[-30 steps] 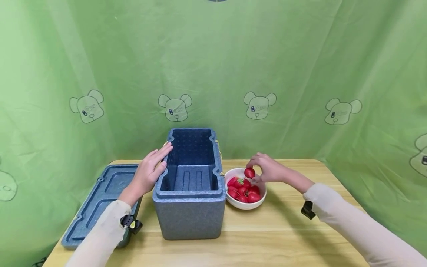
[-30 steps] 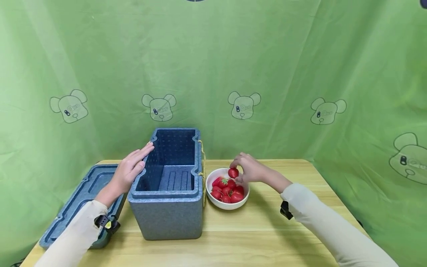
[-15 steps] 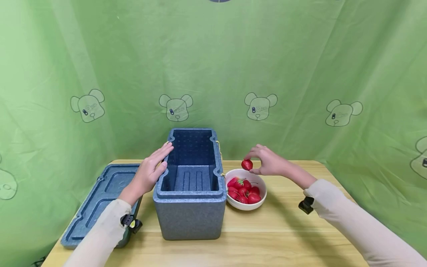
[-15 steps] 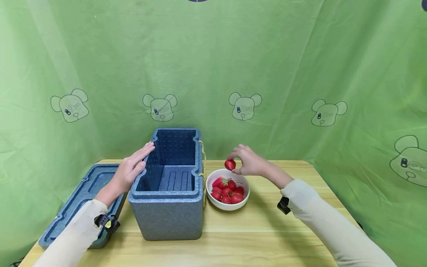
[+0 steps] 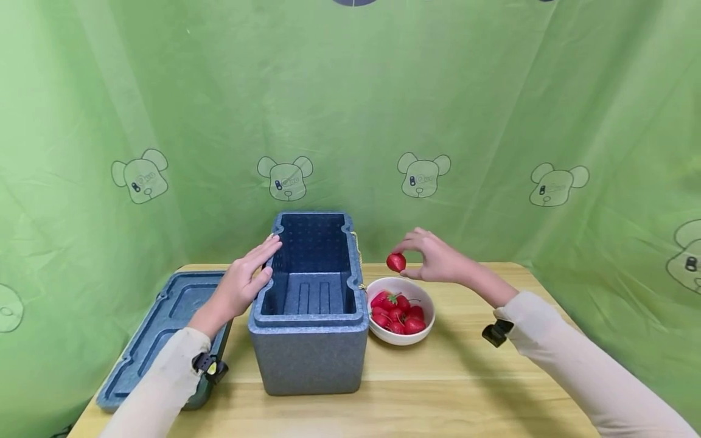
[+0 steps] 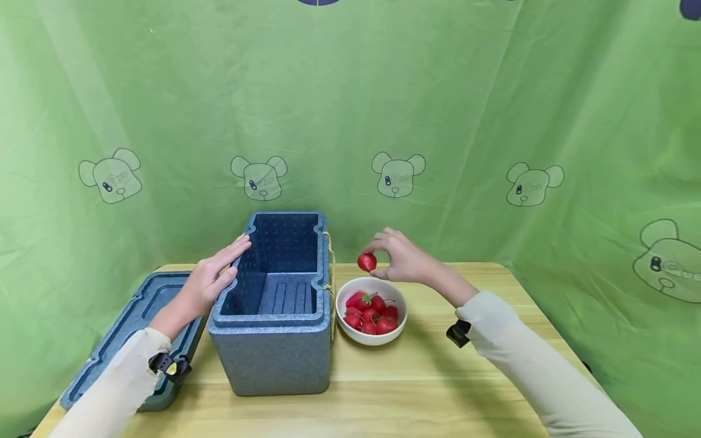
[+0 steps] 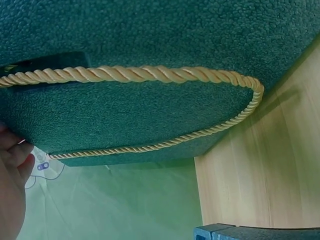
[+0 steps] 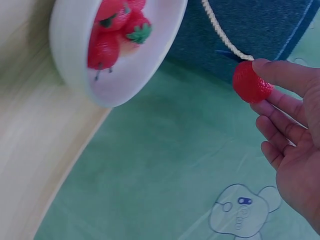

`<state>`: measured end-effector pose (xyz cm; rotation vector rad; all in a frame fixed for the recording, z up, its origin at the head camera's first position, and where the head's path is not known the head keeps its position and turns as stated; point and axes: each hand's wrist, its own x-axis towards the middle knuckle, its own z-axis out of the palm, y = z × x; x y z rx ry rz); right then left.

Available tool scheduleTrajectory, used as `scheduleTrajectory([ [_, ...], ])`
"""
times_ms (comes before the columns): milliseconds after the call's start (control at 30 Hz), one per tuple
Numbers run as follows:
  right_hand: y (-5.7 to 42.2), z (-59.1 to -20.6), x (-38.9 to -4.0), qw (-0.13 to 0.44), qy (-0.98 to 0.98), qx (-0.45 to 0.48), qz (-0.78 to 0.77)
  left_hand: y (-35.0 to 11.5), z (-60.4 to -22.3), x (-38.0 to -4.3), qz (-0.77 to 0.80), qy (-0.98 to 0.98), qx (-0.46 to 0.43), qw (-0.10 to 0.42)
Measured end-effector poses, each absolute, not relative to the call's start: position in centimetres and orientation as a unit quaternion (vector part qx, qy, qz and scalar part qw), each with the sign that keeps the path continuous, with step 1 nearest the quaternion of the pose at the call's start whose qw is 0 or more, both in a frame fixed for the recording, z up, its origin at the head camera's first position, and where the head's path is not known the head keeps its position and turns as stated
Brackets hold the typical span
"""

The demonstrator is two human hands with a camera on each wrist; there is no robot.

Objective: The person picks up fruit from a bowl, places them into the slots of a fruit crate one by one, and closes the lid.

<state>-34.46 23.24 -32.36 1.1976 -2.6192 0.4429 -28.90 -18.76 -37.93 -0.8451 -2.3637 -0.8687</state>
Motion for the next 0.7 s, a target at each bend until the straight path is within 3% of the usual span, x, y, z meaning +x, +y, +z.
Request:
scheduleTrajectory([
  [400, 21.7, -30.2, -33.4, 0.157, -0.87, 0.438, 0.163, -18.9, -37.1, -28.7, -0.292, -0.88, -0.312, 0.205],
  [700, 20.5, -28.6, -32.6, 0.172, -0.862, 0.45, 0.155, -19.0, -36.9, -28.7, -0.281, -0.882, -0.316, 0.208],
])
